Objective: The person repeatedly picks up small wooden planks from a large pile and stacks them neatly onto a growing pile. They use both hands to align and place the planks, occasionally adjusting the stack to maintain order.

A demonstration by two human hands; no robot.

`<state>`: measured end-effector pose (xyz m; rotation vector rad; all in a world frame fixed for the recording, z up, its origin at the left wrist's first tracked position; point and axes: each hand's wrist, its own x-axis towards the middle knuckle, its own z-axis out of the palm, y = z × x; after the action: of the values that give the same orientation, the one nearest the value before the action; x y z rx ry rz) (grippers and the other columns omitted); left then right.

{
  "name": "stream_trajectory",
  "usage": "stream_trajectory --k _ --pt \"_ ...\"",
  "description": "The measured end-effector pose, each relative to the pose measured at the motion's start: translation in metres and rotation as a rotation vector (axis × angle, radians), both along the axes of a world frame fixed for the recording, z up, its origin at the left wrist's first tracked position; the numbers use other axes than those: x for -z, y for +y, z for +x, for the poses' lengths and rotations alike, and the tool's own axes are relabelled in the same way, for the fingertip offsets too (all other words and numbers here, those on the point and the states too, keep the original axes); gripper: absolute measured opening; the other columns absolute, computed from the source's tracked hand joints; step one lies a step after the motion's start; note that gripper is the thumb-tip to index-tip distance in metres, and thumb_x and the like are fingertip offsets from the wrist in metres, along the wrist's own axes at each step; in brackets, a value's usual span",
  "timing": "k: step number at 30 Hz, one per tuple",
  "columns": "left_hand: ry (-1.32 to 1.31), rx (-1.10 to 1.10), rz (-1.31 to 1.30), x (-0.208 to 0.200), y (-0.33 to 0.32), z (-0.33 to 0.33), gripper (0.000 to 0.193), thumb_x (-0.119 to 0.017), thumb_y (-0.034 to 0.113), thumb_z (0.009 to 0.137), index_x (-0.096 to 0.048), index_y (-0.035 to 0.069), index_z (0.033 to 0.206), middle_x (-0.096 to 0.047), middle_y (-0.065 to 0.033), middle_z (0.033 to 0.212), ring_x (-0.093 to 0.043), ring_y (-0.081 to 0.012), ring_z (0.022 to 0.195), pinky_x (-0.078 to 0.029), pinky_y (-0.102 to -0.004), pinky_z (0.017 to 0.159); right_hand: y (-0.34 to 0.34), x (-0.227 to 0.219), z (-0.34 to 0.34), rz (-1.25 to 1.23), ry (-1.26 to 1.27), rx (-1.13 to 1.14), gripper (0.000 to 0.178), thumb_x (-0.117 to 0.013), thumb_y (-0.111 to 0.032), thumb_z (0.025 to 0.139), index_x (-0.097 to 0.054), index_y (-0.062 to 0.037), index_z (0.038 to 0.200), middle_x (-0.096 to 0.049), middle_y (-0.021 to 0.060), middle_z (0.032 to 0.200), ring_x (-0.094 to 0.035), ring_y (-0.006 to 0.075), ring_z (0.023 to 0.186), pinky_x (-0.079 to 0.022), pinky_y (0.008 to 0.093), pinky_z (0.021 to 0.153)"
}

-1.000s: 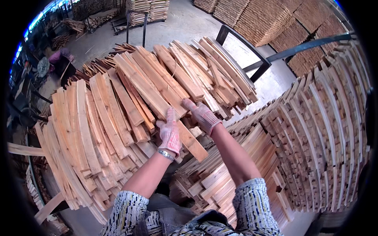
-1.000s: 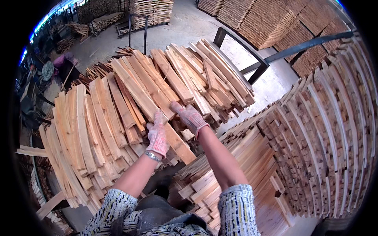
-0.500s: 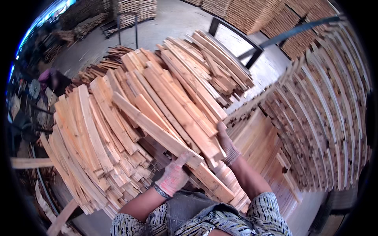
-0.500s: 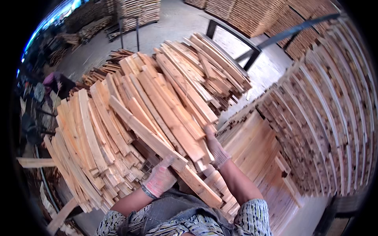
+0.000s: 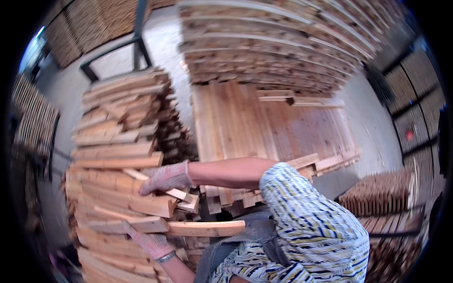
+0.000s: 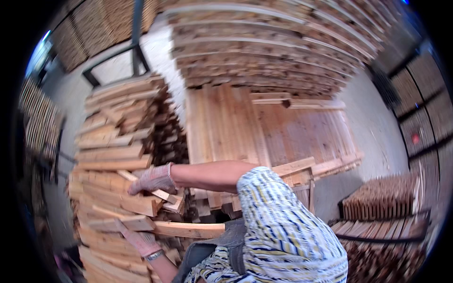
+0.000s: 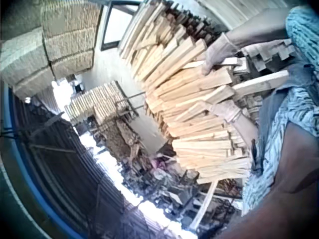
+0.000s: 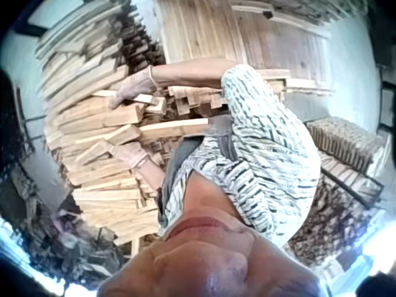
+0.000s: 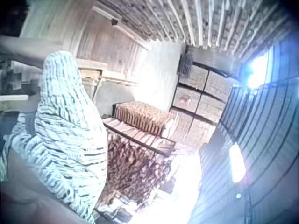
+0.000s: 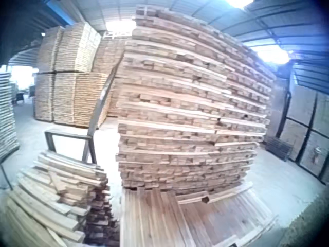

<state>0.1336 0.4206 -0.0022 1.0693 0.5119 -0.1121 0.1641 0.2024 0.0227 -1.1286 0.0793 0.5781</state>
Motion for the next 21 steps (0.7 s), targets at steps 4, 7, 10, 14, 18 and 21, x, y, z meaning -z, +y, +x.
stream_trajectory --k 4,7,10,14,18,21 --pt "0.141 -0.051 -0.113 -0.029 0.016 -0.020 0.065 -0.059 0.032 0.100 -0.027 0.014 0.154 -0.039 -0.0164 0.145 -0.047 -0.0270 0.126 -0.042 -0.0409 0.112 0.002 -0.013 0.001 -0.575 -0.106 -0.241 0.068 -0.061 -0.067 0.087 -0.074 0.0000 0.093 -0.070 0.0104 0.090 -0.061 0.0187 0.080 -0.050 0.0350 0.074" --pt "0.019 0.040 -0.094 -0.025 0.006 -0.024 0.095 -0.057 0.066 0.092 -0.025 0.001 0.154 -0.042 -0.0190 0.144 -0.046 -0.0345 0.132 -0.042 -0.0444 0.112 0.000 -0.021 0.004 -0.514 -0.204 -0.282 0.083 -0.062 -0.054 0.094 -0.033 -0.0036 0.154 -0.058 0.0160 0.139 -0.057 0.0232 0.125 -0.046 0.0333 0.105" --pt "0.025 -0.028 -0.204 -0.010 -0.005 0.012 0.090 -0.060 0.060 0.092 -0.025 0.004 0.153 -0.043 -0.0194 0.142 -0.048 -0.0336 0.129 -0.043 -0.0454 0.110 0.010 0.003 0.031 -0.167 -0.005 -0.157 0.077 -0.067 -0.038 0.095 -0.032 -0.0019 0.154 -0.056 0.0156 0.140 -0.057 0.0228 0.125 -0.049 0.0339 0.104" --pt "0.052 -0.164 -0.278 -0.002 -0.017 0.061 0.078 -0.070 0.051 0.089 -0.042 0.006 0.146 -0.058 -0.0148 0.130 -0.058 -0.0303 0.119 -0.049 -0.0457 0.103 0.020 0.046 0.079 0.211 0.196 0.003 0.058 -0.065 -0.035 0.097 -0.050 0.0006 0.140 -0.062 0.0139 0.131 -0.060 0.0201 0.118 -0.050 0.0328 0.103" --pt "0.173 -0.191 -0.382 0.001 -0.016 0.070 0.077 -0.073 0.050 0.087 -0.045 0.007 0.144 -0.058 -0.0137 0.133 -0.059 -0.0299 0.117 -0.050 -0.0456 0.102 0.011 0.023 0.081 -0.610 -0.132 -0.100 0.067 -0.046 -0.056 0.101 -0.056 0.0009 0.136 -0.064 0.0208 0.130 -0.060 0.0305 0.123 -0.044 0.0390 0.107" --pt "0.169 -0.171 -0.284 0.008 -0.018 0.069 0.078 -0.075 0.051 0.085 -0.047 0.008 0.144 -0.058 -0.0129 0.131 -0.059 -0.0300 0.117 -0.050 -0.0463 0.102 -0.020 -0.041 0.071 -1.356 -0.300 -0.467 0.080 -0.035 -0.070 0.098 -0.057 -0.0034 0.137 -0.062 0.0260 0.131 -0.059 0.0369 0.125 -0.042 0.0436 0.109"
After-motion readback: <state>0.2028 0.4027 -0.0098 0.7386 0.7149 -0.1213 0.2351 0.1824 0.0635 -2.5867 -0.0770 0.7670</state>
